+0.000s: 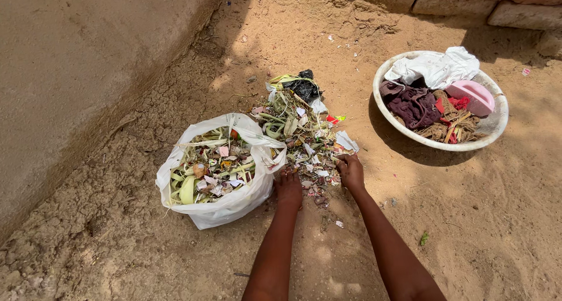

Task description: The person sorts through piles of organic waste and paper debris on the ground, placing specific pieces into a white plastic bag by hand.

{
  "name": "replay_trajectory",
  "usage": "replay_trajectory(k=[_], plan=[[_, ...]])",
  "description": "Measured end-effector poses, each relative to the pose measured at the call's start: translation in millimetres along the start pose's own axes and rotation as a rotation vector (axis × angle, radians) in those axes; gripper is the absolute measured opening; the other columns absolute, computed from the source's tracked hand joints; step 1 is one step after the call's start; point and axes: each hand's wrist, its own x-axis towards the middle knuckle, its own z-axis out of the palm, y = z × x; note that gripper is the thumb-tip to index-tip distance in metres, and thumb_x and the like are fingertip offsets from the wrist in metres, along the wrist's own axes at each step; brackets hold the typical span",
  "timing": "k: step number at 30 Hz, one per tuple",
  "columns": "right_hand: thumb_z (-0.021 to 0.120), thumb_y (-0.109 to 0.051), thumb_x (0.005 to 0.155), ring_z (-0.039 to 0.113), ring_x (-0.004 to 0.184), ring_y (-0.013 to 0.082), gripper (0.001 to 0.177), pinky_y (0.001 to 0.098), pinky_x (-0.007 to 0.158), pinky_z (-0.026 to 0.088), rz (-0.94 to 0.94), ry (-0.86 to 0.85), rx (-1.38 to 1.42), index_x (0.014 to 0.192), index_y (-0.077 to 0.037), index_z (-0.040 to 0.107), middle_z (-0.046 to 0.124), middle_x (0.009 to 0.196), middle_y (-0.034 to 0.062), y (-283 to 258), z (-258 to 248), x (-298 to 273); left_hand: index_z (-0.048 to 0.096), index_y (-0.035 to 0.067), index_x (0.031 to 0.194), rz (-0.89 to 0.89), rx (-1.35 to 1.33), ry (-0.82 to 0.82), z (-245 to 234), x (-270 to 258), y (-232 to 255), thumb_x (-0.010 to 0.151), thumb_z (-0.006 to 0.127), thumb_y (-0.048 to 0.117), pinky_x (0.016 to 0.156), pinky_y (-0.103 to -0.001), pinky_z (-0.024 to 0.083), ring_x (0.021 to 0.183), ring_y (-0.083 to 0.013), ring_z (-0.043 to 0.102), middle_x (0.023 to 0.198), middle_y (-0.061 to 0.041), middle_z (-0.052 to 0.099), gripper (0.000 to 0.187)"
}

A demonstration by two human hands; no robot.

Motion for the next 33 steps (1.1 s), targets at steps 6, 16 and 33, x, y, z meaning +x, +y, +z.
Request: replay_trajectory(k=[6, 16, 33], plan=[[0.061, -0.017, 0.1, 0.068, 0.097, 0.0318, 0.021, 0.0444, 0.085, 0.057, 0.083, 0.195, 0.023, 0.112, 0.0, 0.066, 0.065, 0.118, 0.0183, -0.6, -31.1, 9.9, 0.026, 0.004, 0.159, 0.036, 0.079, 0.114, 18.0, 7.3, 6.5, 0.097, 0.058, 0.011, 0.117, -0.07, 0.025, 0.154, -0.0305, 0.022, 0.172, -0.009, 0.014, 0.07], [0.083, -0.016, 0.081, 0.055, 0.125, 0.0412, 0.012, 0.0552, 0.099, 0.041, -0.377, 0.099, -0.28, 0.087, -0.006, 0.081, 0.061, 0.134, 0.024, 31.5, -28.7, 84.2, 0.007, 0.012, 0.165, 0.157, 0.183, 0.024, -26.9, -28.3, 15.4, 0.093, 0.065, 0.007, 0.119, -0.064, 0.025, 0.158, -0.0291, 0.002, 0.174, -0.005, -0.003, 0.093], [0.074, -0.005, 0.087, 0.07, 0.083, 0.0133, 0.026, 0.0284, 0.076, 0.06, 0.196, -0.401, 0.996, 0.111, -0.005, 0.065, 0.072, 0.097, 0.0054, -47.4, -11.5, 21.9, 0.026, 0.014, 0.16, 0.229, -0.462, 0.154, -32.0, -57.8, 26.4, 0.083, 0.075, 0.002, 0.124, -0.044, 0.028, 0.153, -0.0282, 0.022, 0.167, -0.009, 0.021, 0.092]])
